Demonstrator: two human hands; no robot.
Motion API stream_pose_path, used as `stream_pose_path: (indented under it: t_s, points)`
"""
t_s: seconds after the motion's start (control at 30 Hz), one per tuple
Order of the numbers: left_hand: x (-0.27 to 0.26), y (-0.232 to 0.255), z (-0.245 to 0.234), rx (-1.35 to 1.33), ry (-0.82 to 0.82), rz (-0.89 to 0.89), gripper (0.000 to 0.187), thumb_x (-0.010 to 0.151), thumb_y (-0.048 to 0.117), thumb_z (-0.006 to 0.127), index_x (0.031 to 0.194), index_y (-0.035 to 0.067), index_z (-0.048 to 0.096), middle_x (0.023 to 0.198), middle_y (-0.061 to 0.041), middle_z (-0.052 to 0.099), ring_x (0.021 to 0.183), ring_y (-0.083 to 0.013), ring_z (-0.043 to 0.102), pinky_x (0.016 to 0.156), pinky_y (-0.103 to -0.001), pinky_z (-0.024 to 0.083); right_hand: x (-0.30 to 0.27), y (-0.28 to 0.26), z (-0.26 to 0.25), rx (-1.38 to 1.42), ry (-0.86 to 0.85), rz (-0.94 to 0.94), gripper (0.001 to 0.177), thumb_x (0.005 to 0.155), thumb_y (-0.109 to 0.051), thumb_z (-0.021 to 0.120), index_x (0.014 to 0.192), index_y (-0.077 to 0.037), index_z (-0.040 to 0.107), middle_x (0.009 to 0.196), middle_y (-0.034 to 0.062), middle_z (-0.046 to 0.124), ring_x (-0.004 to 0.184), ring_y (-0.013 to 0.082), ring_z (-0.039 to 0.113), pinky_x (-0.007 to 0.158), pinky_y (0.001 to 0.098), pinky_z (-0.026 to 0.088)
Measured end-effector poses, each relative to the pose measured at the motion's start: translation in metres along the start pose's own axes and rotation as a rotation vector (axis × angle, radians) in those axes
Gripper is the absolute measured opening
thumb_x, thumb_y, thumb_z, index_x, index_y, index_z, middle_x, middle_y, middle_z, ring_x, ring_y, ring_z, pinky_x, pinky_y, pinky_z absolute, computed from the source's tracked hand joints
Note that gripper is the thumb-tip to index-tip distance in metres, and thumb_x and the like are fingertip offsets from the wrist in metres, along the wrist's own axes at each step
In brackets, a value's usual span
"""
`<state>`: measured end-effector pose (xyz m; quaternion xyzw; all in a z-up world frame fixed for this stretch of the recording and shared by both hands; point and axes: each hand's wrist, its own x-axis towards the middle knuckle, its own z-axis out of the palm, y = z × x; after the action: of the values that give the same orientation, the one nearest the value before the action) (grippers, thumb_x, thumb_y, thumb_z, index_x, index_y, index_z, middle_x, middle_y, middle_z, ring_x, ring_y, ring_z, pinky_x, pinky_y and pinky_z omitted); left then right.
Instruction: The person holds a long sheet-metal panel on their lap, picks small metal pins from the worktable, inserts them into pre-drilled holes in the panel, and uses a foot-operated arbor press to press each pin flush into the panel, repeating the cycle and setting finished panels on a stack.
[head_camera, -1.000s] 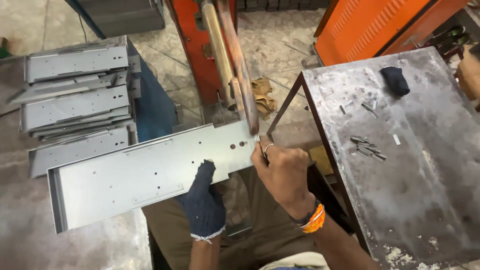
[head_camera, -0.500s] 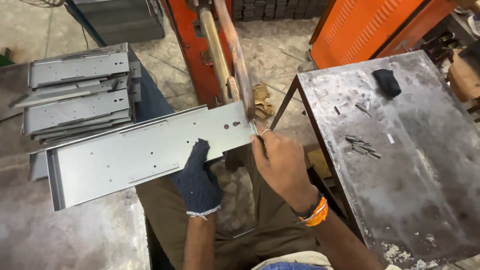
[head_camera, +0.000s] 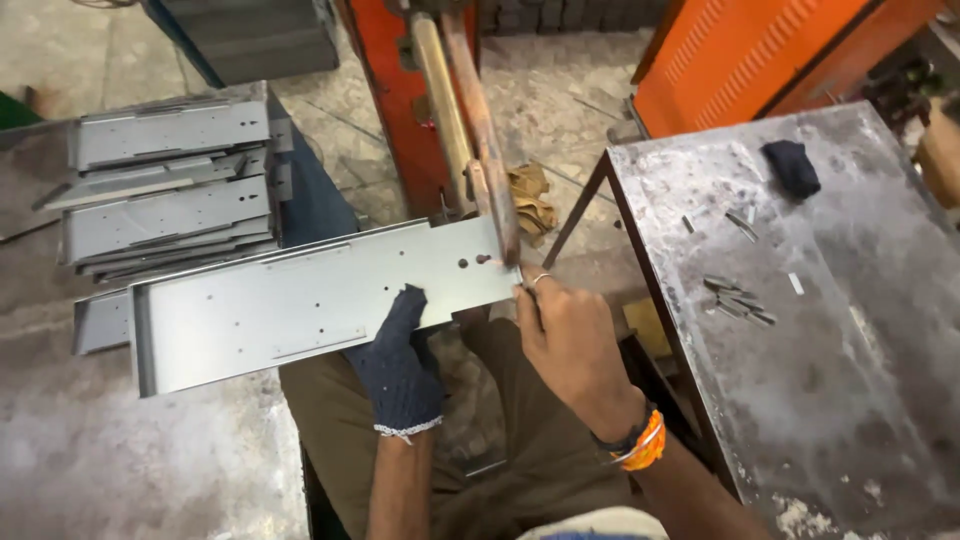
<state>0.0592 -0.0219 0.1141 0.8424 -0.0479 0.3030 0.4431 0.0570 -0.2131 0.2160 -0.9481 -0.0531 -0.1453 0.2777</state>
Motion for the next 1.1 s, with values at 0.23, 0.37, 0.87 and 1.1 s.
stream_pose_path:
  t_s: [0.23, 0.37, 0.87, 1.1]
  points:
    - [-0.022, -0.007, -0.016, -0.238, -0.055, -0.112, 0.039, 0.091, -0.007, 0.056, 0.126, 0.001, 0.070, 0.131, -0.021, 0.069, 0.126, -0.0325, 0.067, 0.106, -0.042, 0.057, -0.020, -0.012, -0.007, -0.031, 0.054, -0.049, 0.025, 0.094, -0.026, 0.066, 0.099, -0.001, 0.072, 0.067, 0.0248, 0.066, 0.062, 0.0460, 0.064, 0.056, 0.0562, 0.049]
    - [-0.049, -0.023, -0.048, 0.036, -0.070, 0.023, 0.052, 0.078, -0.015, 0.055, 0.127, -0.002, 0.067, 0.129, -0.022, 0.070, 0.125, -0.0358, 0.066, 0.108, -0.046, 0.051, -0.021, -0.034, 0.007, -0.079, -0.038, -0.042, 0.039, 0.095, -0.042, 0.067, 0.086, -0.004, 0.071, 0.062, 0.0225, 0.066, 0.060, 0.0446, 0.065, 0.053, 0.0545, 0.048]
    - [-0.196, -0.236, -0.152, -0.987, 1.256, -1.092, 0.022, 0.092, 0.009, 0.069, 0.112, -0.001, 0.070, 0.115, -0.012, 0.073, 0.099, -0.0222, 0.073, 0.089, -0.033, 0.061, -0.060, -0.067, 0.137, 0.355, -0.709, -0.258, 0.013, 0.094, -0.020, 0.064, 0.094, -0.007, 0.069, 0.067, 0.0115, 0.073, 0.071, 0.0351, 0.070, 0.067, 0.0505, 0.052]
    - [-0.212, -0.252, -0.115, -0.014, 0.442, -0.943, 0.016, 0.094, 0.011, 0.064, 0.099, 0.001, 0.075, 0.093, -0.008, 0.076, 0.083, -0.0184, 0.070, 0.075, -0.032, 0.057, -0.043, -0.068, 0.161, 0.391, -0.913, -0.070, 0.013, 0.097, -0.018, 0.062, 0.096, -0.007, 0.069, 0.067, 0.0072, 0.073, 0.060, 0.0174, 0.074, 0.056, 0.0336, 0.056]
